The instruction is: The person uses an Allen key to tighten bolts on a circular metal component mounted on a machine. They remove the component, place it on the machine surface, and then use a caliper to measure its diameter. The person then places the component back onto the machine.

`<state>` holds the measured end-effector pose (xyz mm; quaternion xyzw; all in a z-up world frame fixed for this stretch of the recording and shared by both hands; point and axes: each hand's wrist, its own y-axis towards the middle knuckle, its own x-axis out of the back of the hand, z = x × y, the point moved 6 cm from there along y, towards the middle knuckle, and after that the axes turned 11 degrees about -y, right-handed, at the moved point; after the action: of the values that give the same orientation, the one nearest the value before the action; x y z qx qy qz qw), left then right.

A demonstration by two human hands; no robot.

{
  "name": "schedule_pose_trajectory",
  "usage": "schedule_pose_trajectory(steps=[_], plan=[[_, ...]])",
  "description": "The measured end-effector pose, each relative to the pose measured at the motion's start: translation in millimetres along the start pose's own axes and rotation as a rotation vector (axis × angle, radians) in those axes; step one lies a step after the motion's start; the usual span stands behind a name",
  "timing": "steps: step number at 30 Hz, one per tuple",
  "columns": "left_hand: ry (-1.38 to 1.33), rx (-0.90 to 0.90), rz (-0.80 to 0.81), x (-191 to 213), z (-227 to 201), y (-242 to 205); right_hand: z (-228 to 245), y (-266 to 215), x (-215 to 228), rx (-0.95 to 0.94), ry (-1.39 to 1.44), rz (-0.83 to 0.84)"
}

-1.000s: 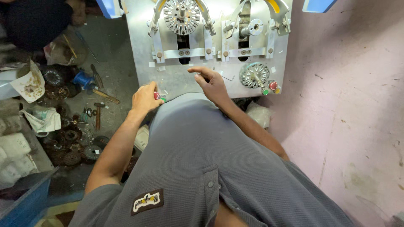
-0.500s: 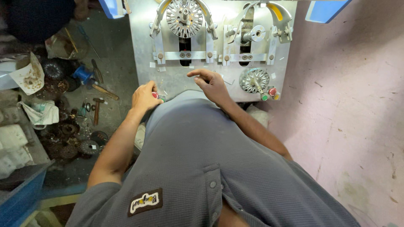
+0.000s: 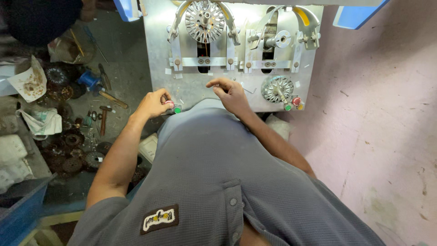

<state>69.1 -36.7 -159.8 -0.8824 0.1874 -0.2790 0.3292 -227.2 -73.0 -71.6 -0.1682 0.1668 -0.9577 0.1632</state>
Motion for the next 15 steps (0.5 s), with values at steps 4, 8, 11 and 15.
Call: schedule_pose_trajectory(steps=[4,8,11,15], plan=[[0.041,-0.005,-0.029,1.8,0.2,-1.0,-3.5,-3.2,-5.0,-0.001,-0.103,0.018],[0.206,-0.267,-0.198,7.5,-22.7,-2.8,4.5,-5.5,-6.9,0.052,-0.175,0.008],[0.138,-0.316,-0.271,3.7,-44.2,-0.7,11.0,-6.1,-6.7,0.03,-0.237,0.026],[-0.445,-0.237,-0.126,-17.4,-81.2,14.8,20.4,-3.5,-6.9,0.009,-0.3,0.069]])
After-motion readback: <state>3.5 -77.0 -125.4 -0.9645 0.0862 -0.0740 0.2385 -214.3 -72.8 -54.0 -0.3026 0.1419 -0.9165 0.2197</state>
